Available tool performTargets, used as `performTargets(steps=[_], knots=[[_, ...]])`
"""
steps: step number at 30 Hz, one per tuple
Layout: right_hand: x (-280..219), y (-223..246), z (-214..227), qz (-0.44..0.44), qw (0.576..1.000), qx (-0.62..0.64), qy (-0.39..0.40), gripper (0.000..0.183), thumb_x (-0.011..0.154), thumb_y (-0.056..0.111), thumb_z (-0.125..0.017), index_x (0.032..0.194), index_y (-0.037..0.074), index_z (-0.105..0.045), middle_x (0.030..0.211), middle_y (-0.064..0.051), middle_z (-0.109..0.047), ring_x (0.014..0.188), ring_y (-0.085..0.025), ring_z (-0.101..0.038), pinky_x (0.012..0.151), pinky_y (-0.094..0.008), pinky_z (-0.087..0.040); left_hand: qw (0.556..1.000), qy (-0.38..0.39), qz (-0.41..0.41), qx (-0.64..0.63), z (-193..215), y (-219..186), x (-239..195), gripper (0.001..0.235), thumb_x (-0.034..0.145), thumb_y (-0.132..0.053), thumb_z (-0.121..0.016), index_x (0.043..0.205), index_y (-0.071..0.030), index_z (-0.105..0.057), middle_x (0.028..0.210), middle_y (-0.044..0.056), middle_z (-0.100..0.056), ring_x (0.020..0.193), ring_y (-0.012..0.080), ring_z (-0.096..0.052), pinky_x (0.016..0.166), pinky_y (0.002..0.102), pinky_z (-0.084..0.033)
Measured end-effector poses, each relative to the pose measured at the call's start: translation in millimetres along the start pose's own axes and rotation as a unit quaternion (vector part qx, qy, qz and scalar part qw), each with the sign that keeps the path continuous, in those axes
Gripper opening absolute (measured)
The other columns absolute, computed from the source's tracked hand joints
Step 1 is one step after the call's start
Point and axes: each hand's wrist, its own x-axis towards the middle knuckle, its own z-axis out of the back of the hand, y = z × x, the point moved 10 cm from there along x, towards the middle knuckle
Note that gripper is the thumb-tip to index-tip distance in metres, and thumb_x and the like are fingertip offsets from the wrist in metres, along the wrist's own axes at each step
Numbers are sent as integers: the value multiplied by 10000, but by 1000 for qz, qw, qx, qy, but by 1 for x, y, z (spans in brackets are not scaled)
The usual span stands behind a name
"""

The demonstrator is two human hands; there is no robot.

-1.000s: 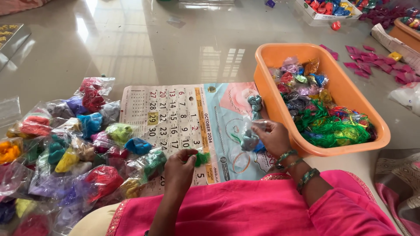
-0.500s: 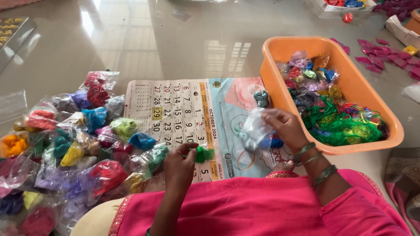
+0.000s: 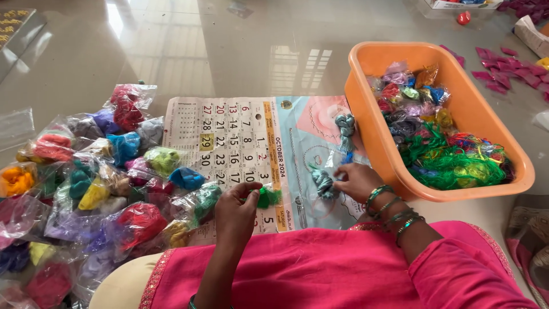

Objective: Untwisting, stretching, and organizing bundles of colorful decorative ribbons.

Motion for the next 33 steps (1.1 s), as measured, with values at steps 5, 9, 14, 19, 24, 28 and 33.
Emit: performTargets(steps=[5, 9, 14, 19, 24, 28, 33], knots=[[27, 5, -53, 172, 984, 31, -23, 516, 785, 271, -770, 1285, 174, -689, 1152, -176, -684, 996, -320, -686, 871, -395, -553, 1000, 10, -8, 12, -4, 0, 0, 204, 916, -154, -662, 1057, -90, -795, 820, 54, -792, 513, 100, -643, 484, 291, -525], [45, -9, -92, 197, 979, -14, 38, 374, 883, 264, -748, 1238, 149, -730, 1120, -165, -705, 1042, -318, -660, 926, -405, -517, 999, 29, 15, 25, -7, 2, -1, 217, 926, -158, -649, 1085, -104, -787, 858, 66, -803, 549, 148, -656, 527, 319, -531], [5, 26, -1, 49, 988, 133, -55, 283, 928, 257, -674, 1133, 84, -766, 1081, -116, -793, 957, -239, -776, 875, -345, -596, 998, 12, -16, 58, -8, 5, 1, 224, 905, -174, -675, 1080, -110, -798, 914, 78, -810, 754, 138, -754, 692, 308, -583], [28, -1, -58, 86, 987, 137, -7, 385, 822, 135, -645, 1202, 132, -708, 1127, -125, -692, 921, -301, -735, 858, -385, -573, 997, 26, -13, 66, -13, 4, -1, 228, 899, -177, -675, 1077, -105, -797, 945, 95, -811, 813, 165, -772, 743, 322, -588], [47, -9, -82, 148, 989, -18, -3, 316, 741, 169, -758, 1051, 114, -776, 1106, -160, -716, 1070, -332, -665, 982, -414, -535, 997, 33, -14, 72, -13, 10, 1, 226, 902, -177, -674, 1074, -92, -793, 956, 97, -812, 829, 165, -777, 753, 321, -592], [0, 39, 4, 82, 992, 20, -98, 270, 774, 213, -816, 1008, 81, -781, 1065, -171, -686, 1006, -326, -668, 931, -406, -537, 997, 23, -16, 71, -12, 8, 1, 231, 898, -176, -681, 1074, -85, -801, 944, 105, -815, 818, 161, -777, 744, 314, -590], [-32, 87, 1, 111, 856, 505, 31, 235, 860, 147, -741, 1071, 48, -711, 922, -46, -776, 775, -134, -772, 661, -282, -606, 987, 141, -37, -63, -55, 18, 6, 385, 886, -266, -756, 1223, -92, -690, 922, 51, -777, 783, 107, -729, 659, 252, -604]])
